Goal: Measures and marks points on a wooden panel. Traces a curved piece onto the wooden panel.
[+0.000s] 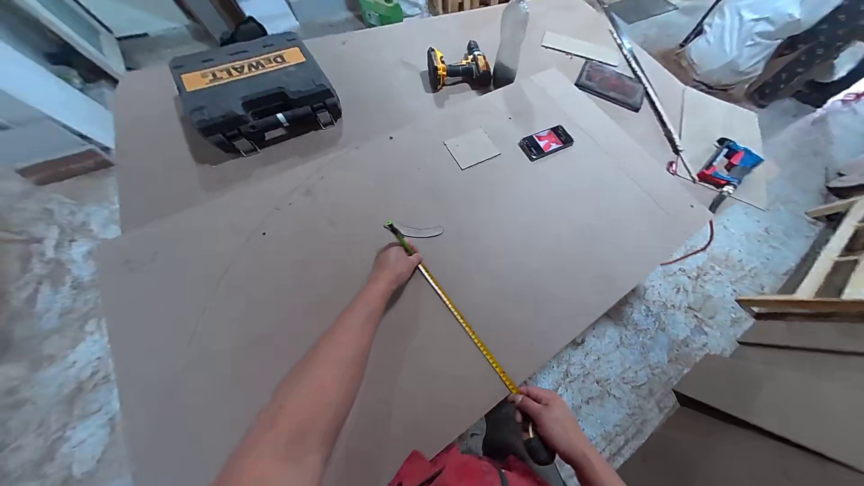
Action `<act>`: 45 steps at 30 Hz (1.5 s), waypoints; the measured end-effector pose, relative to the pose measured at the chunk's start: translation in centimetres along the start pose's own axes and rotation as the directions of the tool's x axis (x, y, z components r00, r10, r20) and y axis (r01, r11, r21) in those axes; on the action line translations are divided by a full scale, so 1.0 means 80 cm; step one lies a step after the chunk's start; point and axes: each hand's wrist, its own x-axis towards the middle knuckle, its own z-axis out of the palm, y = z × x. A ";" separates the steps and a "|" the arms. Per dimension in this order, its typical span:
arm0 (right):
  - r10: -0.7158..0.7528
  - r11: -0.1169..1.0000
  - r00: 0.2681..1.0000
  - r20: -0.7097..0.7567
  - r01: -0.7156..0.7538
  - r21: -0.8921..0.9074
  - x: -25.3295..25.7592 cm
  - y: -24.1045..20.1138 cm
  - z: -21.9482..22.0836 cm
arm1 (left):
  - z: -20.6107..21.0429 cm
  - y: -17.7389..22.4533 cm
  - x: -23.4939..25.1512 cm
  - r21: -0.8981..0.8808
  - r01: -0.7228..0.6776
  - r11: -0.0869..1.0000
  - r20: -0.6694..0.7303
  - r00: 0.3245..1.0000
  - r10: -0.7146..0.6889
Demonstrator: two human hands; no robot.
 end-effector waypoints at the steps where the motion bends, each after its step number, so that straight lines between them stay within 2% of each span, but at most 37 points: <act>1: -0.003 1.000 1.000 0.020 0.003 -0.027 0.005 -0.007 -0.037 | 0.006 0.015 0.011 -0.050 0.009 0.999 -0.028 1.000 -0.011; 3: 0.011 0.993 0.999 0.041 -0.006 -0.115 0.006 -0.025 -0.114 | 0.019 0.023 0.020 -0.203 0.008 0.979 -0.167 0.985 -0.043; 5: 0.022 0.974 0.999 0.031 -0.014 -0.225 0.007 -0.045 -0.192 | 0.027 0.018 0.019 -0.306 -0.107 0.946 -0.343 0.939 -0.004; 6: 0.007 0.962 1.000 0.024 0.000 -0.274 0.013 -0.054 -0.230 | 0.029 0.014 0.020 -0.288 -0.168 0.943 -0.390 0.920 0.045; 9: -0.008 0.911 0.999 0.045 0.026 -0.412 0.038 -0.087 -0.323 | 0.027 0.019 0.024 -0.223 -0.163 0.961 -0.349 0.934 0.077; 12: 0.006 0.793 0.997 0.076 0.042 -0.608 0.083 -0.138 -0.371 | 0.004 0.023 0.054 -0.197 -0.145 0.970 -0.353 0.933 0.067; 16: 0.008 0.565 0.994 0.112 0.088 -0.820 0.151 -0.213 -0.376 | -0.007 0.026 0.052 -0.182 -0.095 0.979 -0.398 0.917 0.015; 20: -0.026 0.334 0.981 0.195 0.192 -0.923 0.231 -0.296 -0.341 | 0.067 0.008 0.007 0.013 -0.137 0.990 -0.484 0.866 0.126; 22: -0.065 0.219 0.963 0.262 0.270 -0.938 0.274 -0.326 -0.325 | 0.107 0.000 -0.011 0.104 -0.180 0.978 -0.529 0.823 0.207; 27: -0.160 0.020 0.867 0.472 0.481 -0.876 0.359 -0.399 -0.296 | 0.134 0.007 -0.032 0.206 -0.028 0.978 -0.557 0.818 0.141; 31: -0.153 -0.075 0.792 0.591 0.587 -0.806 0.393 -0.439 -0.278 | 0.146 0.021 -0.036 0.167 0.179 0.970 -0.635 0.772 -0.033; 35: -0.116 -0.109 0.781 0.614 0.604 -0.789 0.408 -0.449 -0.281 | 0.156 0.029 -0.030 0.124 0.325 0.938 -0.708 0.691 -0.146; 40: -0.178 -0.086 0.829 0.531 0.524 -0.847 0.426 -0.453 -0.373 | 0.158 0.025 -0.029 0.087 0.364 0.927 -0.737 0.650 -0.186; 43: -0.198 -0.065 0.870 0.452 0.448 -0.891 0.435 -0.456 -0.427 | 0.155 0.030 -0.035 0.079 0.358 0.930 -0.690 0.693 -0.209; 45: -0.215 -0.074 0.874 0.436 0.431 -0.899 0.441 -0.454 -0.442 | 0.153 0.033 -0.034 0.090 0.345 0.934 -0.685 0.702 -0.193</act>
